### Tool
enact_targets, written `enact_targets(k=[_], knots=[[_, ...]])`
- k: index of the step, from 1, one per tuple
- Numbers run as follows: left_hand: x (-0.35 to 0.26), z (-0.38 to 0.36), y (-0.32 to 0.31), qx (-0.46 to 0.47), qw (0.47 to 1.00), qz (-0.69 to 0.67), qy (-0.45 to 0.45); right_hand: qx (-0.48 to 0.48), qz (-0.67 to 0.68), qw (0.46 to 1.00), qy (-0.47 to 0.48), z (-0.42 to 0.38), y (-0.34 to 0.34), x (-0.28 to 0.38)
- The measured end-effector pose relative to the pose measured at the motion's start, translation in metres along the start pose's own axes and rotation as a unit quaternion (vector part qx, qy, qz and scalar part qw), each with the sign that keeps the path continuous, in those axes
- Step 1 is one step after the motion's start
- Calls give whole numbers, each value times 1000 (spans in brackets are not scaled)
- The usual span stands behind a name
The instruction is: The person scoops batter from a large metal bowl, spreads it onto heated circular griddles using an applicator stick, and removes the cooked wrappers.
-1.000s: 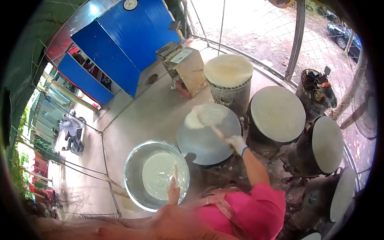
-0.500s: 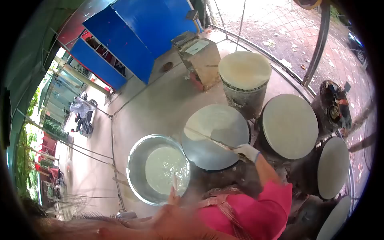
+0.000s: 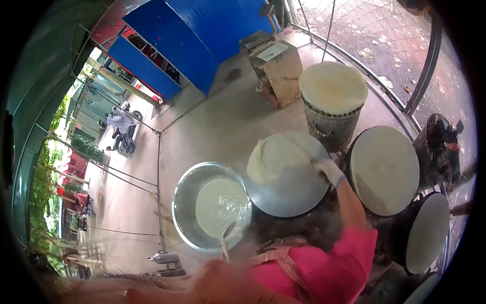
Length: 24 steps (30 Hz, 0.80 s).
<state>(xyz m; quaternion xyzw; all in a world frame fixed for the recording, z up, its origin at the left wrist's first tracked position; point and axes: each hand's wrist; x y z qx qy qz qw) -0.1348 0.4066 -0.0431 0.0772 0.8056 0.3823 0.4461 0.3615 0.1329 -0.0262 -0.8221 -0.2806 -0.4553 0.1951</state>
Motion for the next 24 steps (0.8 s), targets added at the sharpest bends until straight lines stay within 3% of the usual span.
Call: enact_targets(k=[1,5,7,9,11,13,15,18,20,21,23,24], knots=[[0,-2,0,4,1000,0,2,-47,27,998,-16,8,-8,17],[5,-15,1,7,1000,-2,7,110,-115,983,-92,-27,-30,31],[7,-19,0,2,1000,-13,13,137,-50,989,-36,-45,-15,-26],[11,-26,1,-4,1000,-23,21,140,-37,989,28,-45,-7,-20],[13,-30,-3,-6,999,-33,31,121,-59,987,84,-41,1,-5],[17,-42,-2,-4,998,-35,43,-7,-88,996,-18,-28,-34,67],[18,-55,4,5,998,-38,54,33,-86,996,-19,-1,-39,81],[25,-76,11,15,997,-36,70,180,-195,964,11,65,-27,1],[27,-85,10,15,995,-47,82,191,-258,947,17,-1,-12,20],[28,-90,9,13,994,-54,91,245,-222,940,88,-19,5,0],[28,-95,5,7,993,-64,103,259,-187,942,106,-34,25,-2],[27,-98,4,5,992,-68,108,218,-189,956,54,-38,28,9]])
Point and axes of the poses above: each hand's wrist, its own z-axis towards the middle knuckle, its own y-axis out of the back of the hand, x = y × z, and after that the axes turned 3 degrees about x, right-handed
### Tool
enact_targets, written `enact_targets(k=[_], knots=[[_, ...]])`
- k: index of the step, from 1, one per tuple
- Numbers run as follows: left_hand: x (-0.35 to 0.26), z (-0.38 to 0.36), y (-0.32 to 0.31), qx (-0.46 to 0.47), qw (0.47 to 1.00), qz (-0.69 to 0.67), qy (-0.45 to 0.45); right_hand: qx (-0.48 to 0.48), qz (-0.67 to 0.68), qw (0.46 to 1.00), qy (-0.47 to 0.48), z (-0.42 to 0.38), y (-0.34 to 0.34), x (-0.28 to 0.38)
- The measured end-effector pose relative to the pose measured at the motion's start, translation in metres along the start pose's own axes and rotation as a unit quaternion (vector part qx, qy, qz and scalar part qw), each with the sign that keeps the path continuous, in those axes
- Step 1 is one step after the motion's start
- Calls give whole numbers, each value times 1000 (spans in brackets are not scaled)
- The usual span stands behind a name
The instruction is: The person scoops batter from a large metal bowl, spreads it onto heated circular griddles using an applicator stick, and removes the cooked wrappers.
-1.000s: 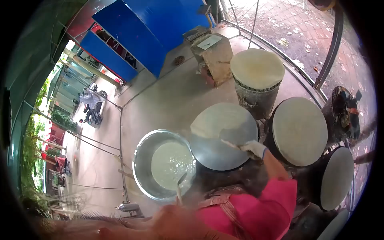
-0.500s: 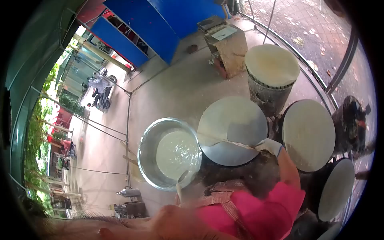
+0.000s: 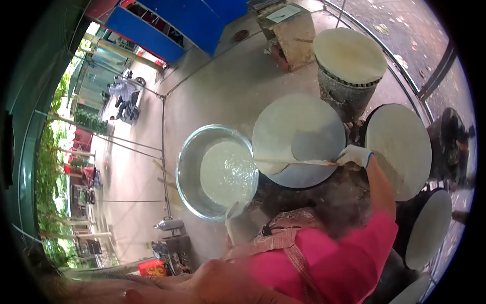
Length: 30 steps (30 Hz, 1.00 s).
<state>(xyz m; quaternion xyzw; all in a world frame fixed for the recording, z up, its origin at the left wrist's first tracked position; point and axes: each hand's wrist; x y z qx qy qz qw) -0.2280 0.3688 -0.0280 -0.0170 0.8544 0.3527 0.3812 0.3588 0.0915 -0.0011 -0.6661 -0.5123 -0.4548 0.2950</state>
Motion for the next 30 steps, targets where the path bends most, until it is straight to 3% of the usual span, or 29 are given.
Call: enact_targets(k=[1,2,5,8,9,11,12,13,15,16,17,19,20,21,22,23,24,25,26,28,30], knots=[[0,-1,1,-2,1000,-4,4,-34,14,998,-59,-3,1,4],[2,-3,2,-3,1000,-3,5,-73,25,995,-61,33,1,-11],[12,-7,7,1,1000,-1,5,-154,92,982,-65,72,-13,56],[28,-14,20,4,1000,-6,1,-22,-90,992,-90,76,-27,51],[34,-16,22,5,1000,-12,0,-26,-202,979,8,68,-27,20],[51,-19,25,3,1000,-27,-3,9,-110,993,-27,0,-29,-3],[61,-18,26,-1,999,-36,-2,78,-292,944,135,-37,-25,-27],[75,-15,30,-6,999,-50,1,83,-441,838,311,-74,-22,-48],[111,-7,35,-10,996,-87,11,-2,-516,846,136,-174,-50,-80],[133,1,35,-12,993,-118,14,-74,-419,905,7,-209,-82,-87],[150,13,41,-14,989,-146,15,-192,-156,959,-137,-230,-128,-76],[163,9,56,1,989,-142,40,-371,162,899,-168,-233,-229,-57],[162,-2,65,16,991,-119,56,-410,240,869,-141,-215,-277,-47],[107,-11,92,43,986,-111,120,-432,279,850,-112,-188,-318,-35],[108,-15,98,37,980,-164,105,-450,290,840,-85,-151,-355,-26],[107,-17,103,29,973,-213,89,-466,245,848,-64,-106,-386,-15],[99,-23,108,38,967,-243,66,-514,32,855,-62,-66,-409,-8],[85,-29,116,45,960,-273,44,-505,33,862,2,-24,-425,-16],[74,-36,125,52,953,-299,23,-503,-106,857,-40,0,-435,3],[67,-54,141,82,938,-337,13,-488,-244,832,-100,10,-440,6],[67,-63,147,106,921,-374,2,-486,-281,814,-151,-30,-435,10]])
Point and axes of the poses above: each hand's wrist, its own z-axis towards the middle knuckle, its own y-axis out of the back of the hand, x = y × z, and after that the axes turned 3 degrees about x, right-handed
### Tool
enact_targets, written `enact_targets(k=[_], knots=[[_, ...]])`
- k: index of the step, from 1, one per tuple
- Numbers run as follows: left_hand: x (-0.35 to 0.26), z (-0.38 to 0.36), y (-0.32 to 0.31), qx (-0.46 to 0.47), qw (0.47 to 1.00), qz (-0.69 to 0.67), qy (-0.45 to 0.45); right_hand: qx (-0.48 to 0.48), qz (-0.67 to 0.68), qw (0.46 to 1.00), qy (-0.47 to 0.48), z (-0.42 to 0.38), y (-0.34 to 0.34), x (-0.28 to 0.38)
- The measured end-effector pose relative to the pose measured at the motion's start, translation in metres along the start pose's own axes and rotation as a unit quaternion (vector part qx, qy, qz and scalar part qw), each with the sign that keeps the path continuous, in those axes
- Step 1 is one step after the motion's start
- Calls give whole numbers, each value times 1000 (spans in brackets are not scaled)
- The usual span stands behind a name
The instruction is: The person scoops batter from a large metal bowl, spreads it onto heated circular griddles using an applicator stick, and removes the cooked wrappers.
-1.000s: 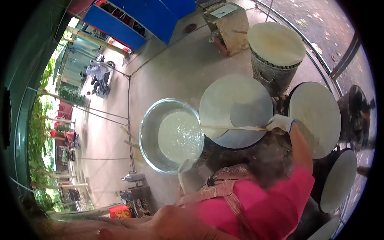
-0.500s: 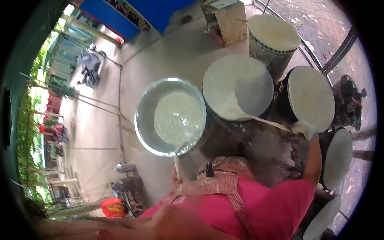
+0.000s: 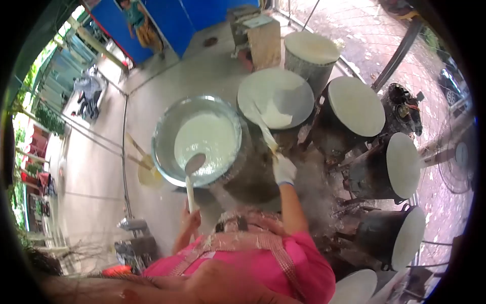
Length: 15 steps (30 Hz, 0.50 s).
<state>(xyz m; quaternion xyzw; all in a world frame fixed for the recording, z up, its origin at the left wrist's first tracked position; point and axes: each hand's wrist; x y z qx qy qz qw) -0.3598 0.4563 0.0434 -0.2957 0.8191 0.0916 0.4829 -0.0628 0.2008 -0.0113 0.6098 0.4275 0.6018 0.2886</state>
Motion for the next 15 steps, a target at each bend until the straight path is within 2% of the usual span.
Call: enact_targets(k=[2,4,6,7,8,10,11,13,14,15], knots=[[5,-14,6,39,994,-102,12,2,-20,999,-43,-13,23,-36],[5,-28,16,121,970,-209,24,-52,85,993,-60,-12,30,-29],[13,-35,17,180,930,-317,53,-67,158,980,-98,-11,40,2],[14,-34,17,201,906,-366,64,-96,213,971,-45,25,-25,-17],[16,-31,11,222,879,-416,70,-106,141,984,33,47,-57,-13],[21,-31,6,255,819,-501,115,-25,51,998,35,35,-25,4],[36,-21,15,280,798,-515,138,-28,42,998,28,25,-7,-3],[39,-12,14,385,761,-503,138,-10,5,1000,-10,31,34,-51],[33,-15,10,359,767,-510,149,17,-25,999,-39,39,45,-65],[28,-21,2,333,770,-520,159,-20,29,999,-40,47,47,-63]])
Point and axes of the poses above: each hand's wrist, its own z-axis towards the middle knuckle, its own y-axis out of the back of the hand, x = y × z, and after that the axes turned 3 degrees about x, right-handed
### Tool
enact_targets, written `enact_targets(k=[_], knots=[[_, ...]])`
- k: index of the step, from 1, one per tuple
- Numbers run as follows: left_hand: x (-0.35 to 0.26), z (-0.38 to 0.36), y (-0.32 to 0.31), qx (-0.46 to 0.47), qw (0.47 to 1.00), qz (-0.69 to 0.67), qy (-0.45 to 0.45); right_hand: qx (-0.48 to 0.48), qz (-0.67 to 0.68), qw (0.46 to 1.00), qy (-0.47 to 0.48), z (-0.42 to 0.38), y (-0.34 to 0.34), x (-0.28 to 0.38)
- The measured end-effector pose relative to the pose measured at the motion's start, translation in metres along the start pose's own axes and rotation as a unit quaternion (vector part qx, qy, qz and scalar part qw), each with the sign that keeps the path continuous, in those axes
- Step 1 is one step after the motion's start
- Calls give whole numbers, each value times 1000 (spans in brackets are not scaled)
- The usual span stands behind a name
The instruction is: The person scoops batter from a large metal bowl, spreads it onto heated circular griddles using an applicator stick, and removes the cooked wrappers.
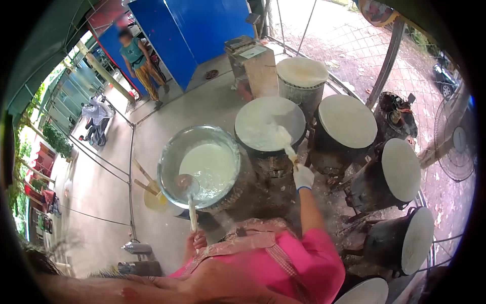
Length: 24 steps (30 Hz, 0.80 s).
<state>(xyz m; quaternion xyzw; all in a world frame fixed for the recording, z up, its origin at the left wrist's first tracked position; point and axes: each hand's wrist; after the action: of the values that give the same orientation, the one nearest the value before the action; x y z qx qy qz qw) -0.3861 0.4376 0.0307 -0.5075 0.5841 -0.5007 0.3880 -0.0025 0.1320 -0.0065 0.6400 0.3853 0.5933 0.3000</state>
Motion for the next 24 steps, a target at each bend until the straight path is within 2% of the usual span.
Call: enact_targets(k=[2,3,4,5,7,10,11,12,13,14,15,17,18,19,20,21,22,23,24], knots=[[-1,3,19,21,998,46,42,-64,101,993,-7,14,3,7],[6,6,21,-10,999,36,34,-73,119,990,11,24,-15,21],[9,16,19,-36,998,32,26,-75,101,989,71,25,-31,33],[8,28,15,-60,998,32,17,-55,70,990,112,14,-33,48],[21,30,0,-93,994,61,-10,50,27,995,82,0,-27,32],[17,36,2,-110,980,159,-42,-6,-5,999,32,29,2,-37],[27,39,-19,-159,975,147,-58,-3,-39,999,17,45,7,-50],[49,48,-57,-209,966,133,-72,-35,44,998,6,58,12,-39],[58,57,-68,-242,961,113,-71,-66,122,990,-8,68,17,-23],[66,66,-80,-275,954,93,-71,-107,113,988,9,72,13,0],[65,77,-78,-288,953,73,-60,-126,110,984,60,79,-21,-1],[60,92,-90,-307,946,97,-39,2,-49,987,153,35,-8,12],[65,96,-105,-314,940,134,-27,21,-25,990,136,22,-10,-3],[53,101,-79,-330,903,273,-32,42,1,992,118,15,-11,-26],[41,104,-52,-355,836,417,-28,24,13,997,71,33,-11,-54],[29,108,-25,-386,750,537,-20,10,25,999,25,50,-2,-66],[13,104,2,-325,640,697,3,-29,83,996,-1,76,0,-74],[14,101,4,-299,682,667,28,-38,55,998,-14,96,18,-59],[19,102,-8,-274,721,634,55,-49,121,991,-3,115,21,-44]])
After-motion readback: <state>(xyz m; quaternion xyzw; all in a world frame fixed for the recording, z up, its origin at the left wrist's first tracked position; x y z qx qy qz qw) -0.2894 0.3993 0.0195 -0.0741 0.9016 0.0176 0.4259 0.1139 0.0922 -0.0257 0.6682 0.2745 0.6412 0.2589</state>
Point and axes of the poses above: each hand's wrist, its own z-axis towards the middle knuckle, its own y-axis out of the back of the hand, x = y × z, and after that the axes turned 3 degrees about x, right-handed
